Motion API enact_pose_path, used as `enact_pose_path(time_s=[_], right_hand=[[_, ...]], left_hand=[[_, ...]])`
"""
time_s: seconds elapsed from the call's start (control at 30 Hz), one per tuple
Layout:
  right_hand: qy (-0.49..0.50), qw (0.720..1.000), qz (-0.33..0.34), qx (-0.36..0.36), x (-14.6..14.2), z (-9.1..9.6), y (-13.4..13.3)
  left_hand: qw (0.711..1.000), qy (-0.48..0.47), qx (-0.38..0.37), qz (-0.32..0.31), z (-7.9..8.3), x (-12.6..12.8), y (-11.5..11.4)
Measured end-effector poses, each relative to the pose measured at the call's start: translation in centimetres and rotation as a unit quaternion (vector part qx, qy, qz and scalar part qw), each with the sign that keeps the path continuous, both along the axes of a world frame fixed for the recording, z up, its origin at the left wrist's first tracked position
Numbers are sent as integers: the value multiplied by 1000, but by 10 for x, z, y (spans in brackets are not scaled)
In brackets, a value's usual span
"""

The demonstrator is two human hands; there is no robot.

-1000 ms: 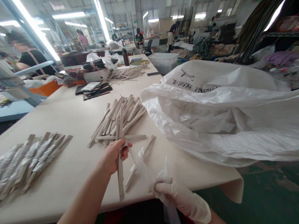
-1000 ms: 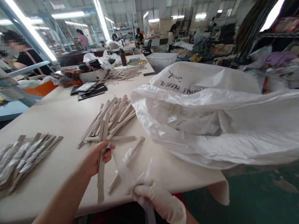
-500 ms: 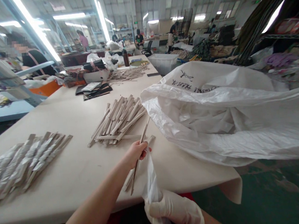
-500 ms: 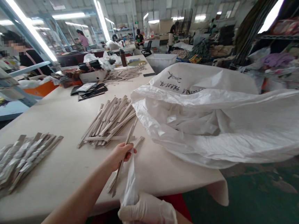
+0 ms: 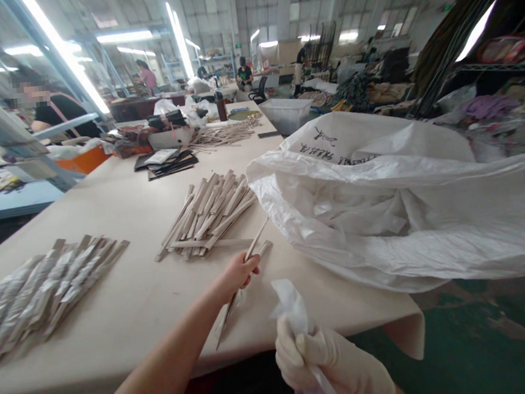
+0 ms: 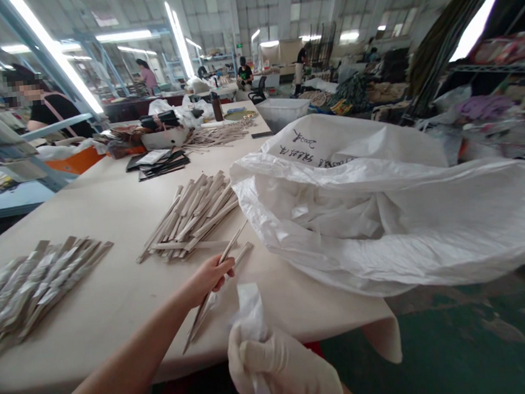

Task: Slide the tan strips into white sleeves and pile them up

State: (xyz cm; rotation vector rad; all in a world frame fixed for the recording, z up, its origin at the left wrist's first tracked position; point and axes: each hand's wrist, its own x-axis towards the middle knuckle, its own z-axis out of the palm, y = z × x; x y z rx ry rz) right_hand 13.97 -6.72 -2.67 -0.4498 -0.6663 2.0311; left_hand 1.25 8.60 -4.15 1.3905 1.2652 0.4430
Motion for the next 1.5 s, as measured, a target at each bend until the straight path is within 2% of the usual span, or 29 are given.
enact_pose_path(time_s=[0.07, 0.17, 0.3, 0.4, 0.5, 0.63, 0.73, 0.9, 1.0, 1.1, 1.3, 1.43, 1.5], right_hand=[[21, 999, -20, -27, 6, -1, 4], [-21, 992, -89, -83, 13, -1, 18], [-119, 946, -266, -142, 12, -10, 47], [-124, 924, -323, -160, 9, -21, 64], [-122, 920, -338, -159, 7, -28, 70], [-133, 910, -353, -171, 4, -32, 72], [-151, 904, -366, -161, 2, -34, 71], [-235, 892, -372, -99, -1, -31, 69], [-217, 899, -364, -110, -5, -29, 69], [-198, 893, -381, -133, -8, -29, 69], [-211, 903, -366, -81, -17, -31, 69], [-193, 900, -380, -93, -25, -32, 67], [-197, 904, -364, -105, -24, -31, 63]], left_hand=[[1000, 4, 14, 3, 5, -11, -5], [999, 12, 33, 14, 12, -31, -17], [996, 50, 70, -24, 17, -64, -43], [986, 96, 111, -78, 25, -89, -65], [979, 125, 111, -120, 38, -100, -82], [970, 147, 100, -164, 50, -94, -88], [965, 158, 121, -171, 47, -87, -84], [957, 187, 140, -173, 38, -88, -82], [955, 198, 153, -159, 39, -87, -83], [955, 199, 164, -145, 41, -85, -84], [952, 219, 171, -128, 38, -83, -88], [953, 227, 164, -111, 33, -72, -94], [955, 225, 153, -116, 32, -72, -96]])
